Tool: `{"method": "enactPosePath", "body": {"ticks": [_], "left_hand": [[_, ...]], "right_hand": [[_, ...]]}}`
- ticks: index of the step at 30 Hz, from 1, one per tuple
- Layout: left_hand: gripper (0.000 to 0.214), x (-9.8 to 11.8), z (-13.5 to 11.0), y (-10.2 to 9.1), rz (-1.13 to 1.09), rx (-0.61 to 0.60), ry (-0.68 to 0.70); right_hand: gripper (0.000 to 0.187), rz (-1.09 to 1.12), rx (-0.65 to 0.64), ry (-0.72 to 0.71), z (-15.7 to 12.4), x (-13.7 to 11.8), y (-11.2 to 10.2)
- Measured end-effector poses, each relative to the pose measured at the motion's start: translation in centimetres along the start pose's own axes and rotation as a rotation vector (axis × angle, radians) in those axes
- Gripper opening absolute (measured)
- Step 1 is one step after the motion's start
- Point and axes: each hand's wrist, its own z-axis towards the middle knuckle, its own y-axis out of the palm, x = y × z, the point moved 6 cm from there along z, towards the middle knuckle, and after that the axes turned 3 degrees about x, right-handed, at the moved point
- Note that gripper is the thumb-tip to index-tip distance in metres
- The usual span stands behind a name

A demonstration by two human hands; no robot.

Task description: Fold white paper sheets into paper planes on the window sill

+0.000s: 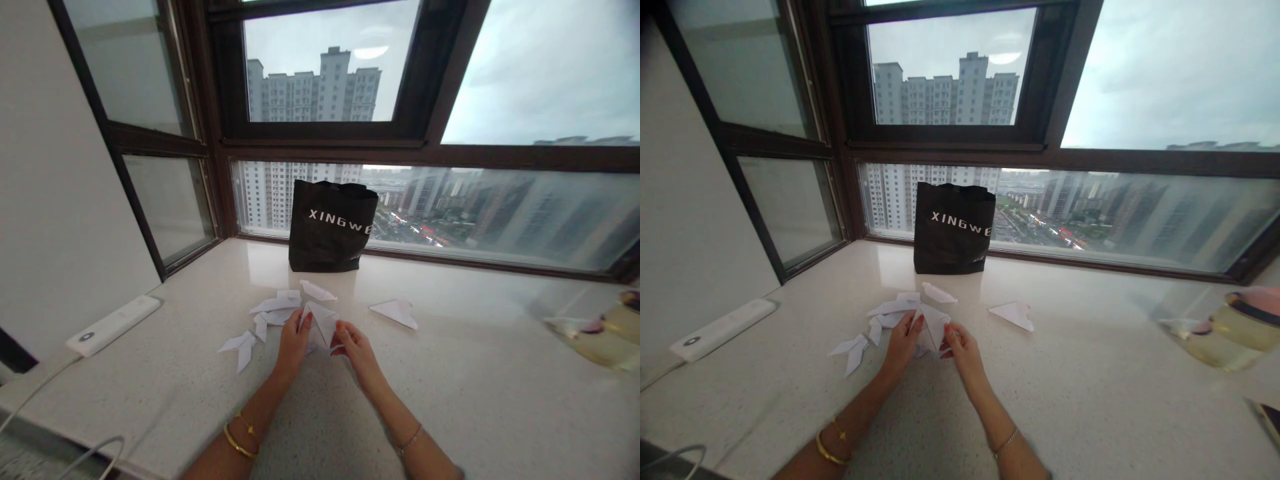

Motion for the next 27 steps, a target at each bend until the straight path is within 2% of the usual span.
{"method": "enactPosePath", "body": {"ticks": [4, 7, 12, 15, 18, 21, 27], "left_hand": [[0.037, 0.0, -0.4, 0.9, -0.046, -0.079, -0.018], [0.037, 0.4, -0.7, 1.3, -0.118, -0.137, -0.017], [0.038, 0.4, -1.0, 1.1, -0.084, -0.081, -0.044], [0.043, -0.2, -0.9, 1.2, -0.078, -0.063, -0.102], [0.047, -0.3, -0.8, 1.1, -0.157, -0.046, -0.118], [0.048, -0.3, -0.8, 1.2, -0.186, -0.057, -0.126], [0.036, -0.8, -1.2, 1.8, 0.012, -0.08, -0.098]], "right_hand": [[0.041, -0.099, 0.01, -0.042, 0.5, 0.0, -0.4], [0.037, -0.193, 0.014, -0.124, 0.5, -0.7, -0.8], [0.036, -0.318, -0.02, -0.217, 0.2, -1.5, -0.6], [0.032, -0.202, -0.066, -0.177, 0.2, -1.0, 0.0], [0.038, -0.082, -0.11, -0.07, 0.3, -0.2, 0.5], [0.039, -0.062, -0.174, 0.003, 0.3, 0.4, 0.8], [0.043, -0.098, -0.177, -0.006, 0.3, 0.8, 0.6]]}}
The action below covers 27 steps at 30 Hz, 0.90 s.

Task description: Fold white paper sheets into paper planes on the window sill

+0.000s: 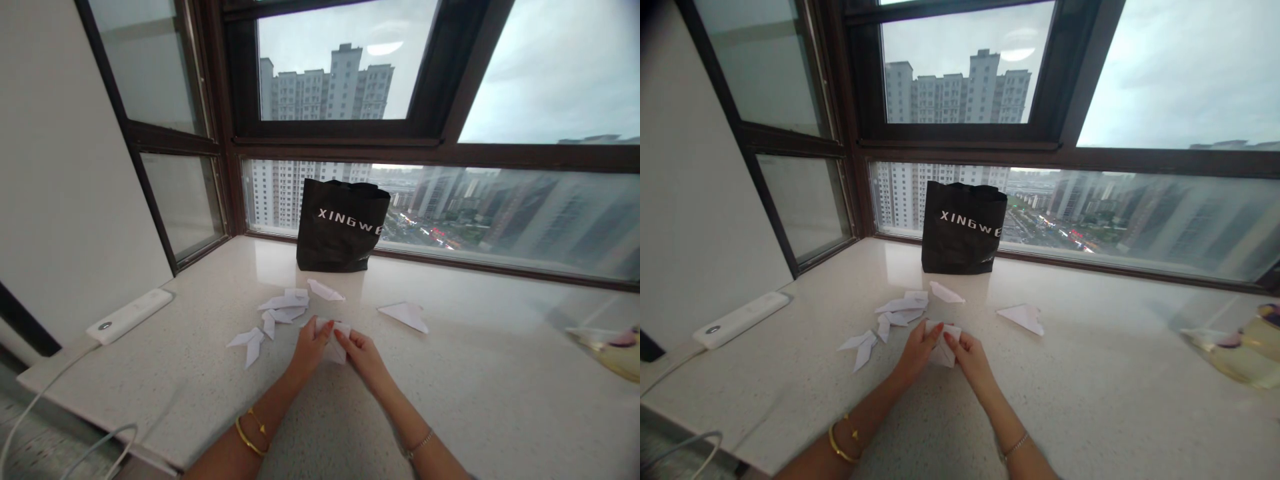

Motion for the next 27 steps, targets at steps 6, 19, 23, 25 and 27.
{"method": "enactPosePath", "body": {"ticks": [6, 19, 23, 25, 27], "left_hand": [[0.02, 0.7, 0.8, -1.1, -0.007, 0.016, 0.067], [0.028, -0.1, 1.3, -2.4, 0.585, -0.058, 0.209], [0.024, 0.7, -0.5, -0.3, 0.621, -0.261, 0.295], [0.024, 1.0, -0.1, -0.7, 0.69, -0.232, 0.312], [0.027, 1.2, 1.2, -2.2, 0.762, -0.123, 0.292]], "right_hand": [[0.042, 0.099, 0.215, -0.015, 0.2, -0.2, -2.9], [0.041, 0.331, 0.41, 0.06, 0.3, 0.8, -5.1], [0.04, 0.327, 0.415, 0.017, 0.4, 0.8, -5.3], [0.039, 0.322, 0.413, 0.002, 0.5, 0.8, -5.3], [0.04, 0.318, 0.413, -0.001, 0.5, 0.9, -5.3]]}}
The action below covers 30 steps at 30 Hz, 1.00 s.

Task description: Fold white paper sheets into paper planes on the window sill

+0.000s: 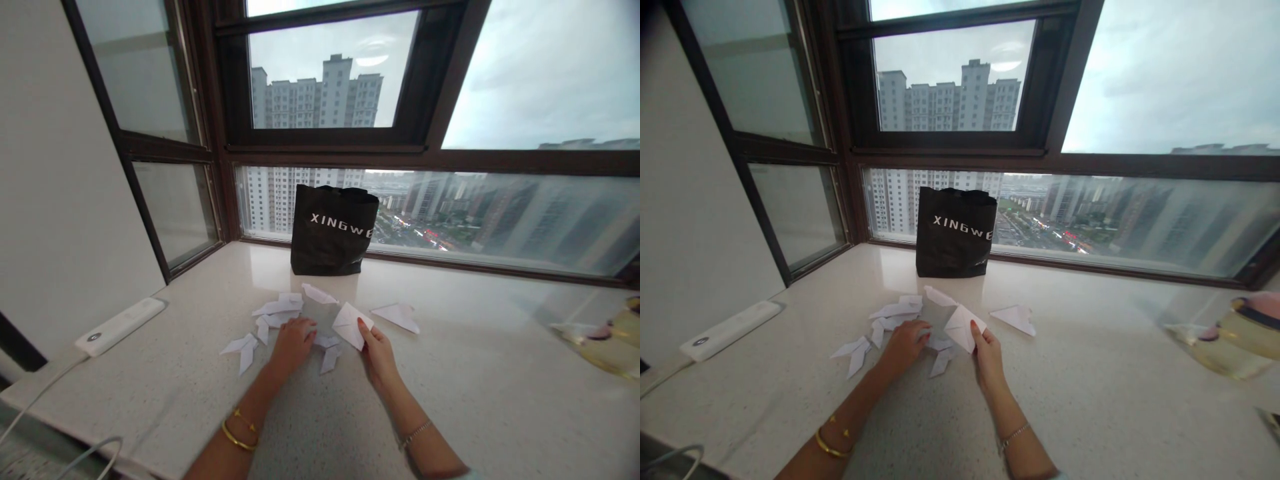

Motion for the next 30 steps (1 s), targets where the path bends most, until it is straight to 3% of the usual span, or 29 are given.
{"method": "enactPosePath", "body": {"ticks": [3, 6, 11, 15, 18, 23, 25, 27, 30], "left_hand": [[0.036, -2.6, 1.9, -1.8, 0.082, 0.077, -0.095], [0.044, -4.4, 3.5, -2.4, 0.167, 0.012, -0.142], [0.049, -5.6, 4.0, -1.9, 0.3, -0.075, -0.206], [0.035, -6.0, 3.5, -2.5, 0.303, -0.07, -0.237], [0.033, -6.4, 3.4, -4.6, 0.298, -0.03, -0.243], [0.04, -6.7, 3.6, -10.0, 0.274, 0.188, -0.259], [0.038, -6.9, 3.6, -11.2, 0.325, 0.223, -0.268], [0.038, -6.9, 3.6, -11.2, 0.408, 0.212, -0.257], [0.045, -6.7, 3.7, -9.4, 0.476, 0.172, -0.243]], "right_hand": [[0.041, -0.009, -0.022, 0.003, 0.1, 0.1, 0.1], [0.042, -0.016, -0.061, 0.035, 0.2, 0.5, 0.3], [0.041, 0.018, -0.077, 0.048, 0.3, 0.5, 0.5], [0.043, -0.027, -0.12, 0.052, 0.2, 0.6, 0.9], [0.044, -0.08, -0.177, 0.031, 0.2, 0.7, 1.4], [0.045, -0.109, -0.193, 0.018, 0.1, 0.7, 1.5], [0.047, -0.121, -0.196, 0.008, 0.1, 0.7, 1.5], [0.048, -0.143, -0.194, -0.004, 0.2, 0.8, 1.4], [0.049, -0.168, -0.19, -0.021, 0.4, 0.9, 1.3]]}}
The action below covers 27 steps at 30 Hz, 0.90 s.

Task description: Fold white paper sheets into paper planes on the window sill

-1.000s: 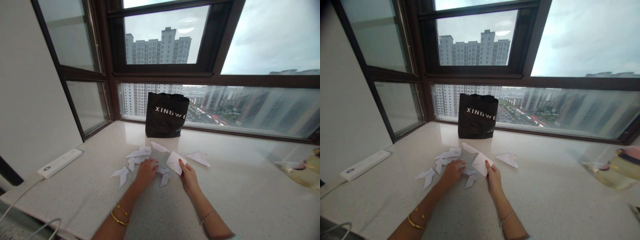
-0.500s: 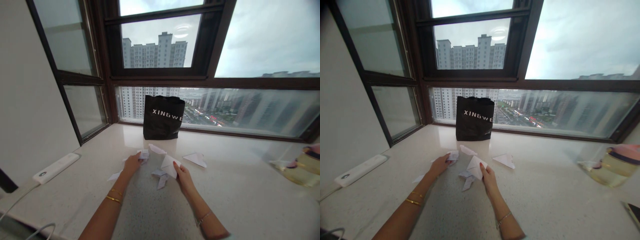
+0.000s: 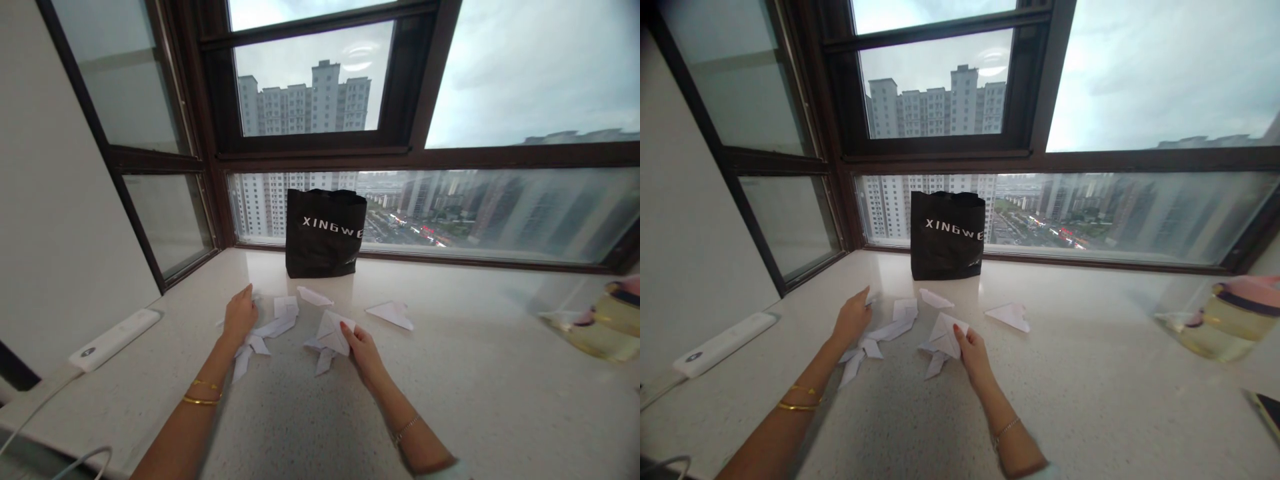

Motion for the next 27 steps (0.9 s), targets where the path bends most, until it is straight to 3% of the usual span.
{"method": "enactPosePath", "body": {"ticks": [5, 10, 14, 19, 21, 22, 24, 27], "left_hand": [[0.049, 1.5, -0.3, 4.5, -0.017, -0.214, -0.176], [0.048, 1.7, 0.7, 6.4, -0.048, -0.2, -0.3], [0.029, 1.7, 1.5, 6.4, -0.134, -0.164, -0.304], [0.02, 3.8, 1.3, 4.3, -0.308, -0.057, -0.218], [0.023, 5.1, -0.1, 4.2, -0.514, -0.057, -0.212], [0.025, 5.7, -1.0, 4.5, -0.723, -0.078, -0.235], [0.031, 7.0, -3.3, 5.8, -1.192, -0.199, -0.315], [0.043, 8.4, -6.2, 7.4, -1.476, -0.362, -0.422]], "right_hand": [[0.051, -0.058, 0.028, -0.043, 0.0, -0.1, 0.0], [0.053, -0.112, 0.007, -0.068, 0.1, -0.1, 0.1], [0.05, -0.099, -0.03, -0.057, 0.2, -0.2, 0.0], [0.048, -0.02, -0.02, -0.058, 0.0, -0.6, 0.0], [0.049, 0.009, 0.001, -0.055, -0.2, -0.6, 0.2], [0.049, 0.017, 0.011, -0.055, -0.3, -0.7, 0.3], [0.048, 0.03, 0.016, -0.056, -0.4, -0.7, 0.4], [0.045, 0.036, 0.054, -0.074, -0.2, -1.2, -0.2]]}}
